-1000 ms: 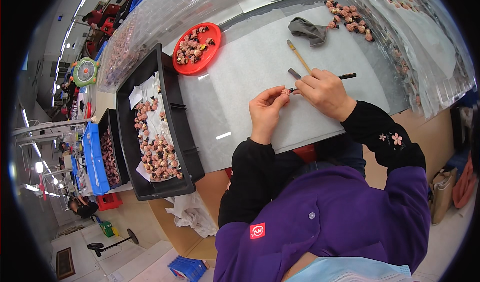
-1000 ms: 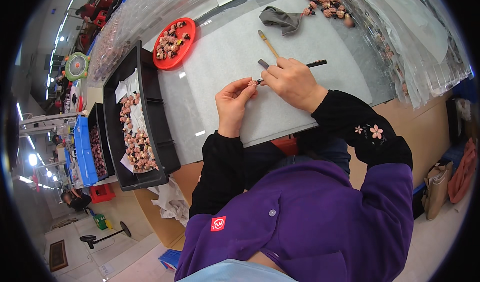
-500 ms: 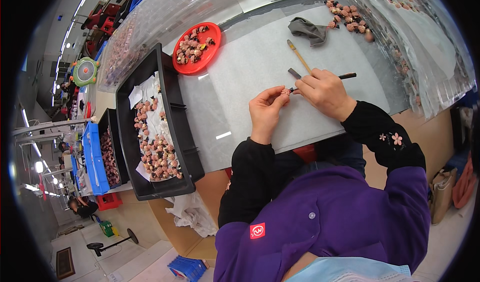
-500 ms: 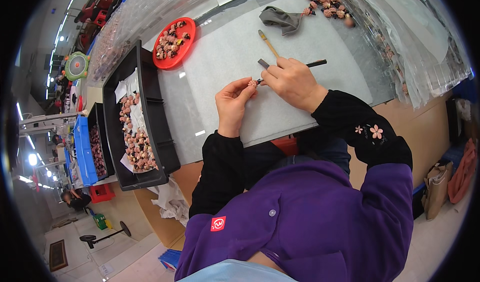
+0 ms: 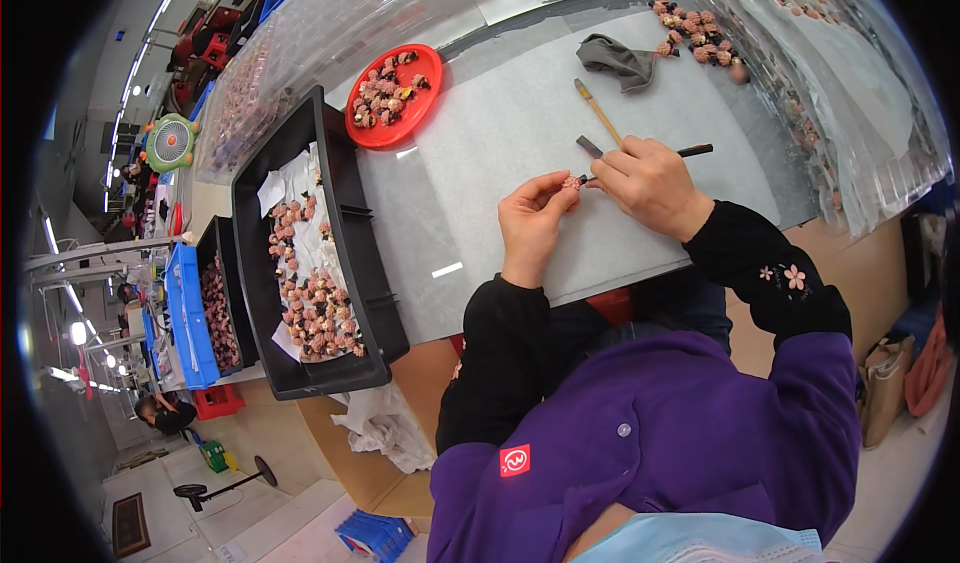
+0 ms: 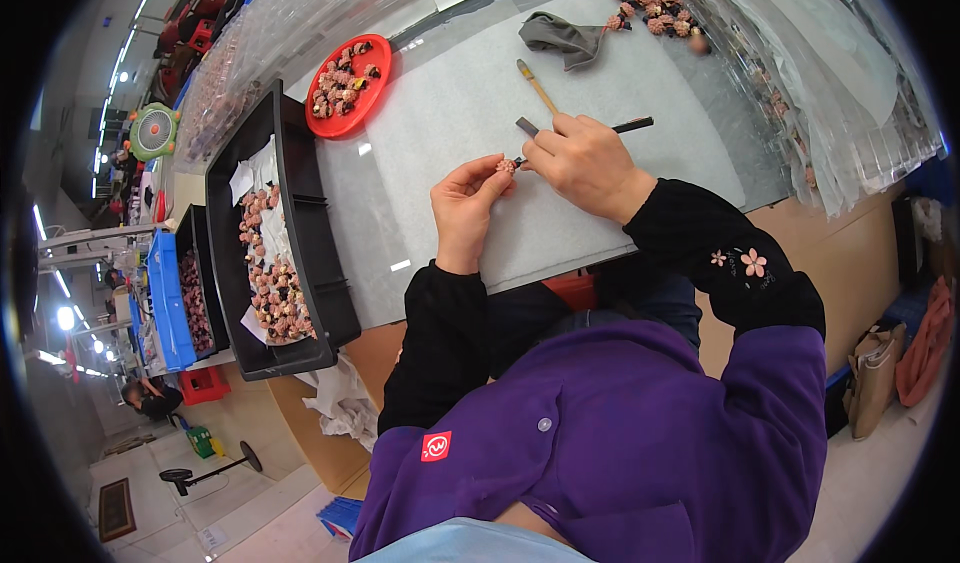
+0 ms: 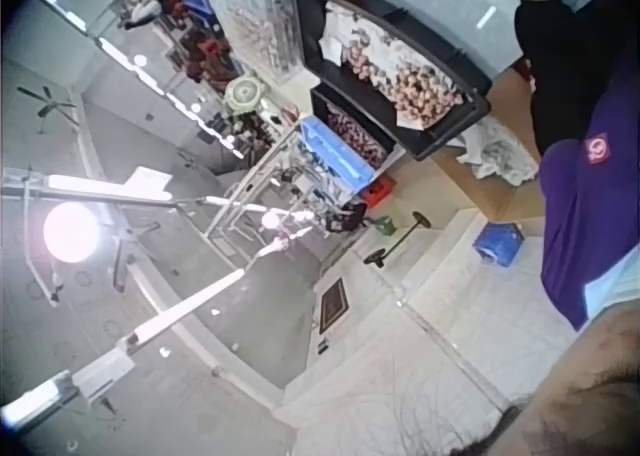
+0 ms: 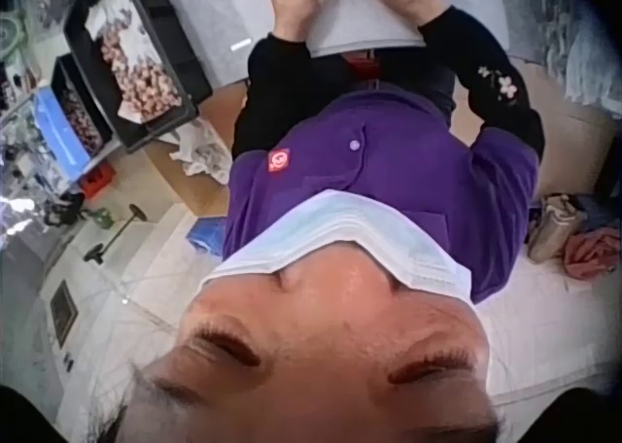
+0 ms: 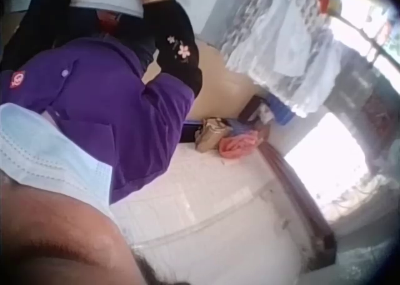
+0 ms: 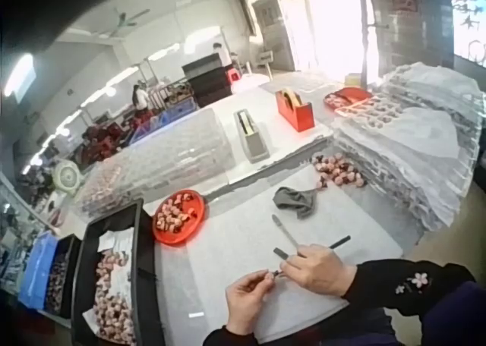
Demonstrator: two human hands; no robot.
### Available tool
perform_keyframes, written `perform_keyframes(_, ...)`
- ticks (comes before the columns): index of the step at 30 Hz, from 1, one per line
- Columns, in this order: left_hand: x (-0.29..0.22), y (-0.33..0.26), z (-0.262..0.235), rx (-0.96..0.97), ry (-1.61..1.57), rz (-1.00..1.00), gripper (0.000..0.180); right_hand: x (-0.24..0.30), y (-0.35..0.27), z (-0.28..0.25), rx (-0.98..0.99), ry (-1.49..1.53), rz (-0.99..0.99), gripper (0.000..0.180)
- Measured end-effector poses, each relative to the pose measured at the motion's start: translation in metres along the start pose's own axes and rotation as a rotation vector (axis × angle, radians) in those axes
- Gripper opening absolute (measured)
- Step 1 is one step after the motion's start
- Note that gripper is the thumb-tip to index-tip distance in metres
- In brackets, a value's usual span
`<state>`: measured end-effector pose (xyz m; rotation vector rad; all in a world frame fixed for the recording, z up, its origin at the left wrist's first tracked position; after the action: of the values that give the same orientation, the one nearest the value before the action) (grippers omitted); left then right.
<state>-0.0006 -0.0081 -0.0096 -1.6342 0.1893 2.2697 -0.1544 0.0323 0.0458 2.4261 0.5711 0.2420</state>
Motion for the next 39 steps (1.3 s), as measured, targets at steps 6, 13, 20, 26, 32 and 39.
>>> perform_keyframes(6, 0.0001, 0.0001, -0.0008, 0.005, 0.000, 0.007, 0.019, -0.0003, 0.0003, 0.0000, 0.004, 0.009, -0.024, 0.018)
perform_keyframes(13, -0.0021, -0.0003, 0.0004, -0.007, 0.004, 0.000, 0.019, 0.0001, 0.0000, 0.0001, 0.020, -0.005, -0.025, 0.019)
perform_keyframes(20, -0.0065, -0.0011, 0.0042, -0.030, -0.033, -0.006, 0.023, 0.0003, -0.0001, 0.0003, -0.018, -0.013, 0.004, 0.023)
perform_keyframes(26, -0.0056, -0.0010, 0.0026, -0.041, -0.009, -0.022, 0.022, 0.0016, -0.0008, 0.0026, -0.007, -0.004, 0.025, 0.026)
perform_keyframes(32, -0.0077, -0.0021, 0.0042, -0.036, 0.013, -0.027, 0.019, 0.0013, -0.0016, 0.0038, 0.005, -0.019, 0.022, 0.025)
perform_keyframes(39, -0.0070, -0.0022, 0.0037, -0.038, 0.014, -0.033, 0.018, 0.0025, -0.0014, 0.0020, -0.019, -0.021, 0.015, 0.022)
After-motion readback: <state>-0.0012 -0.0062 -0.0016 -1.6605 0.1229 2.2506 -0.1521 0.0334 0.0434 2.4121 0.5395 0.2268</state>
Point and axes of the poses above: each hand's wrist, its own y-axis towards the middle knuckle, its own z-axis out of the palm, x = y × z, the point moved 3 cm from there along y, towards the middle knuckle, and after that the axes turned 3 degrees about -y, right-handed, at the moved point
